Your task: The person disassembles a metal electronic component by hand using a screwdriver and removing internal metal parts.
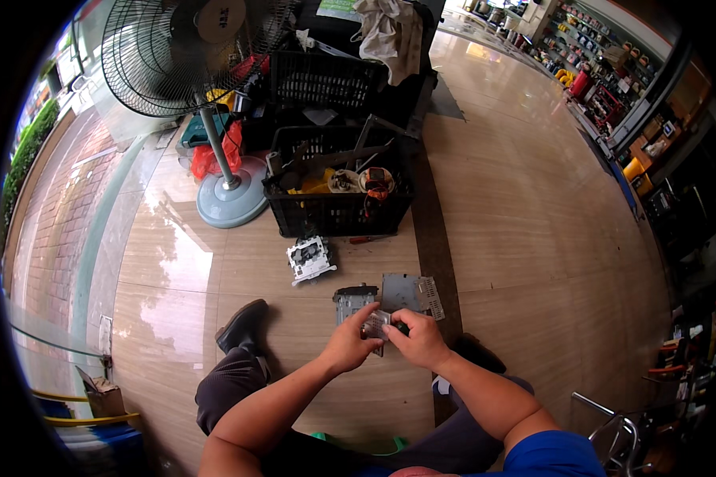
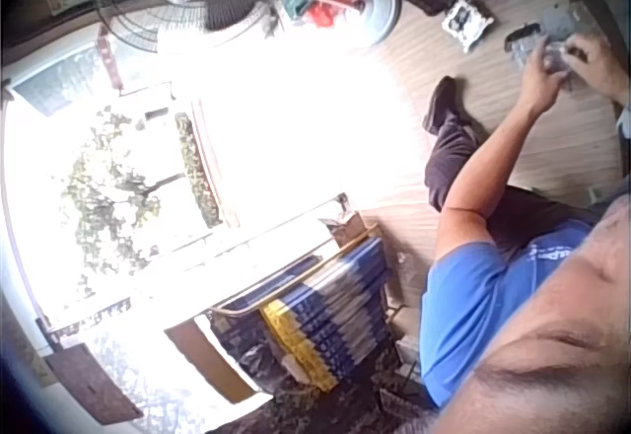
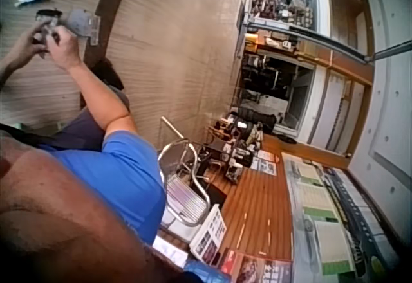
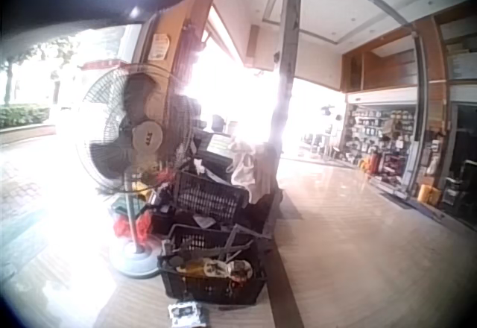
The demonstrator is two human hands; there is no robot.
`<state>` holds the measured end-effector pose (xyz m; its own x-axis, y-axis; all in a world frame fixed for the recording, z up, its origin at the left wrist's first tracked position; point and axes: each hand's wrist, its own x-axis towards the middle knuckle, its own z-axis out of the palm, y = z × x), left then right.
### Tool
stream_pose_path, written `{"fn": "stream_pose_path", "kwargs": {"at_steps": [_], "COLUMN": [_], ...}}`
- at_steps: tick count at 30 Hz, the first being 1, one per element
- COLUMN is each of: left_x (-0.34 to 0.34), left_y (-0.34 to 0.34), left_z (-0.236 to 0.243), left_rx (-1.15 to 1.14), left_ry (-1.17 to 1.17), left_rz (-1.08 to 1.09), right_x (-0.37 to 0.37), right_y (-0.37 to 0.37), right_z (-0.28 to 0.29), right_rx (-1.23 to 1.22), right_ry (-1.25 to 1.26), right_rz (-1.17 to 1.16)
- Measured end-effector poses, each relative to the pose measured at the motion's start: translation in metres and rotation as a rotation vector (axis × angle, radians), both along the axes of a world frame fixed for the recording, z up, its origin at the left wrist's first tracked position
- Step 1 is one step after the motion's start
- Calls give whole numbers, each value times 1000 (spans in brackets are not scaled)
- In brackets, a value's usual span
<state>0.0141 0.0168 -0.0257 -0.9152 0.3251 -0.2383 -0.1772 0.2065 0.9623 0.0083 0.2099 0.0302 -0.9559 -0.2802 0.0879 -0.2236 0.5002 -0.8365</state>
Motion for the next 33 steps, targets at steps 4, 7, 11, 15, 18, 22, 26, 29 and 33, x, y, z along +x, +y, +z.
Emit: {"fn": "stream_pose_path", "kwargs": {"at_steps": [4, 7, 11, 15, 18, 22, 26, 29, 33], "left_x": [0, 0, 0, 0, -1, 0, -2, -5, -5], "left_y": [0, -1, -1, 0, -2, -4, -4, -5, -7], "left_z": [3, 3, 10, 16, 16, 5, 10, 26, 17], "left_rx": [-22, -35, -54, -55, -36, -73, -87, -10, 3], "left_ry": [-4, 6, 38, 24, -13, 97, 40, -114, -61], "left_rz": [-12, -19, -33, -43, -62, -86, -125, -123, -111], "right_x": [0, 0, 0, 1, 0, 0, 0, 1, -1], "right_y": [-1, -1, 0, 0, -1, -1, 0, 1, 1], "right_z": [1, 4, 2, 2, 2, 2, -1, 0, 0], "right_rx": [14, 13, 22, 19, 27, 17, 11, 35, 25], "right_ry": [20, 4, 11, 12, 8, -16, -18, -37, -126], "right_rz": [-15, -18, -20, -22, -20, -19, -22, -44, -66]}}
